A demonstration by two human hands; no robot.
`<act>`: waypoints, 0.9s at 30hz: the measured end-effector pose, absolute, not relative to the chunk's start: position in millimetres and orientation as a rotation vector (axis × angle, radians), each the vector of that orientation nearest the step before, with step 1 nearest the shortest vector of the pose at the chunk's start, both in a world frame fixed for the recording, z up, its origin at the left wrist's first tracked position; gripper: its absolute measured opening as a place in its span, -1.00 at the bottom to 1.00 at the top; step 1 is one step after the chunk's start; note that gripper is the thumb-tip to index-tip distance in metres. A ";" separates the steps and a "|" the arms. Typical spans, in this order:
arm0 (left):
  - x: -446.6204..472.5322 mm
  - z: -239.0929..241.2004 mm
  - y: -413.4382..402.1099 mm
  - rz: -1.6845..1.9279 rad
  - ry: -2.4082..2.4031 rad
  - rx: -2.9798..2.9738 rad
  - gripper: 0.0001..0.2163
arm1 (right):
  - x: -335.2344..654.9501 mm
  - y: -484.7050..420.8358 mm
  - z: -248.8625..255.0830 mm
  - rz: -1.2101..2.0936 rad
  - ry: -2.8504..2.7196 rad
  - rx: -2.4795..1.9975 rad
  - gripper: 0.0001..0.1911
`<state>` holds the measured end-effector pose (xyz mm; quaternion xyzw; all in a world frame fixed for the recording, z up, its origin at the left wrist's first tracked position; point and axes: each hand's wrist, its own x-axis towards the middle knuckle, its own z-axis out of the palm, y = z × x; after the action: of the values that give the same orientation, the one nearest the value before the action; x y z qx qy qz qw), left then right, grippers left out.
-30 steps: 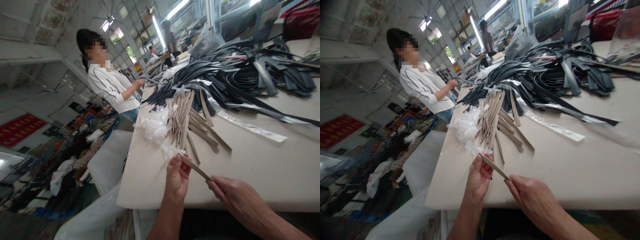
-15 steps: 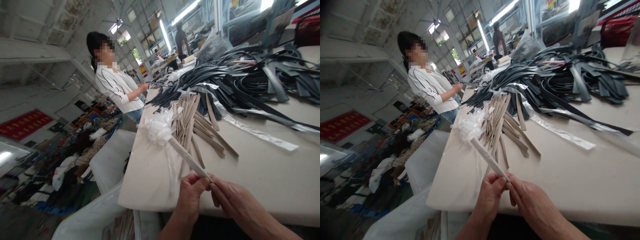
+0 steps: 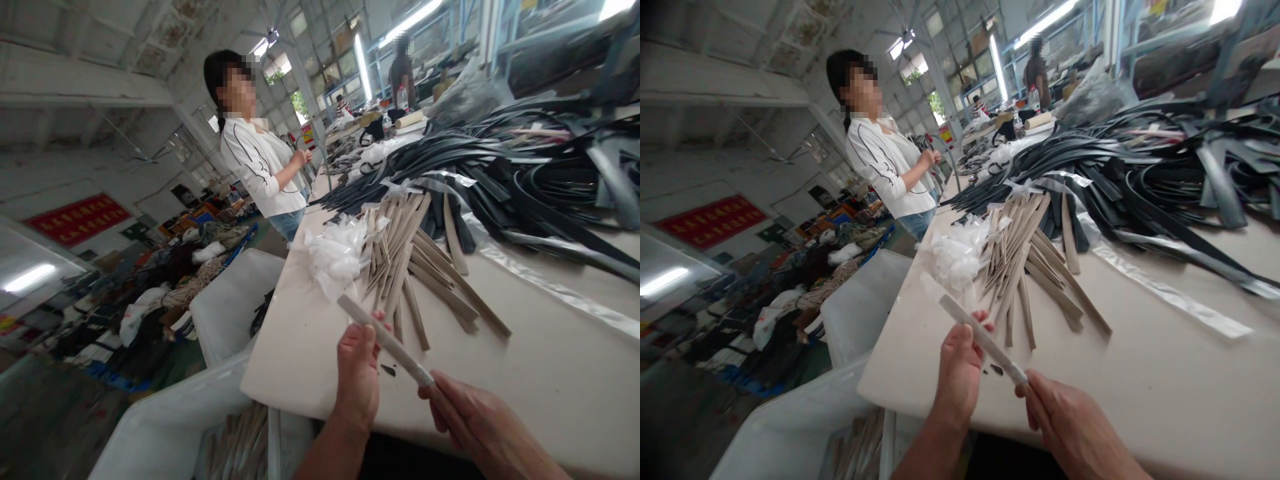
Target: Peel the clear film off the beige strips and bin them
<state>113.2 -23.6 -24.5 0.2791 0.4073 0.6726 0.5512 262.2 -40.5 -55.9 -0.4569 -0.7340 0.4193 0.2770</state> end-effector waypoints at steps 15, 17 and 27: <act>96.0 -13.4 -16.2 1.679 0.962 0.456 -0.73 | 251.0 -33.3 -65.4 1.073 -2.079 -1.177 -0.61; 103.1 -22.2 -22.7 1.585 0.953 0.442 -0.72 | 248.4 -30.9 -65.4 1.056 -2.094 -1.173 -0.62; 111.2 -35.0 -48.0 1.584 0.917 0.387 -0.68 | 234.3 -33.2 -59.9 1.145 -2.173 -1.051 -0.52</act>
<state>111.2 -48.0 -35.0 0.1665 0.3944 0.6814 0.5936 234.3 -33.2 -59.9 -0.3826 -0.7910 0.4167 0.2330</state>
